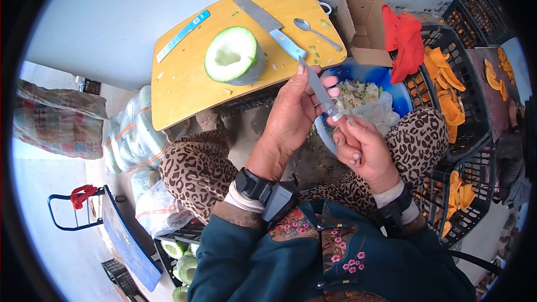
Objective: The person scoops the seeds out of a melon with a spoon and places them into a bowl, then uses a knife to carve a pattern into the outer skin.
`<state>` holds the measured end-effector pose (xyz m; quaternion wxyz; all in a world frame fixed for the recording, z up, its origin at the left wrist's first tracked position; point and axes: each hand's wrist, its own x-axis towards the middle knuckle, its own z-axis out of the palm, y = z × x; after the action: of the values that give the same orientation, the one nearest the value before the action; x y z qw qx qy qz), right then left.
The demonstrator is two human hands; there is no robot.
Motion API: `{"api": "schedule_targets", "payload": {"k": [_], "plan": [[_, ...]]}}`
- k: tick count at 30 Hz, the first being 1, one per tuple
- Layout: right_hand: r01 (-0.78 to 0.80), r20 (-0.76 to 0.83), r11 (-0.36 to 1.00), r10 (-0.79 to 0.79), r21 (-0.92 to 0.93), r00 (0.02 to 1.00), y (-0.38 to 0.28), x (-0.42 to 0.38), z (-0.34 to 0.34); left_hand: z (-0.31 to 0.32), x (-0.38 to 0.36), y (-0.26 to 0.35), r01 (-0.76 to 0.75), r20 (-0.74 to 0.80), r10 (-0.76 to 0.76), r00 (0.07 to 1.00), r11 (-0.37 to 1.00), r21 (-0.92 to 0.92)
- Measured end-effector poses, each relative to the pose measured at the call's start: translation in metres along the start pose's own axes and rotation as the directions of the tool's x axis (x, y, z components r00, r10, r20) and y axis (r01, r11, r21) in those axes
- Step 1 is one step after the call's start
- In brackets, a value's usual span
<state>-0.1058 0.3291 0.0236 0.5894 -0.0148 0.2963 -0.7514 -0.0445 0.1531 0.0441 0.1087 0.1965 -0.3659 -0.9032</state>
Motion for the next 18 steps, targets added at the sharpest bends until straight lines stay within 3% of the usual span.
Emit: {"api": "schedule_targets", "payload": {"k": [3,9,11,18], "plan": [[0.040,-0.042,0.998,-0.042,-0.058,0.998,-0.012,-0.004,-0.001,-0.002,0.006,-0.003,0.007,0.059,-0.007,0.998,1.000,-0.011],[0.158,-0.045,0.982,-0.164,-0.106,0.985,-0.037,-0.016,-0.005,0.005,0.000,-0.007,0.094,-0.208,-0.081,0.975,0.994,0.051],[0.173,-0.039,0.977,-0.179,-0.126,0.983,-0.040,-0.015,-0.006,0.005,-0.007,-0.005,0.062,-0.159,-0.064,0.985,0.998,-0.015],[-0.006,-0.126,0.982,-0.018,-0.191,0.992,-0.019,-0.007,-0.001,0.001,-0.008,-0.007,-0.008,0.071,0.023,0.997,0.979,-0.204]]}}
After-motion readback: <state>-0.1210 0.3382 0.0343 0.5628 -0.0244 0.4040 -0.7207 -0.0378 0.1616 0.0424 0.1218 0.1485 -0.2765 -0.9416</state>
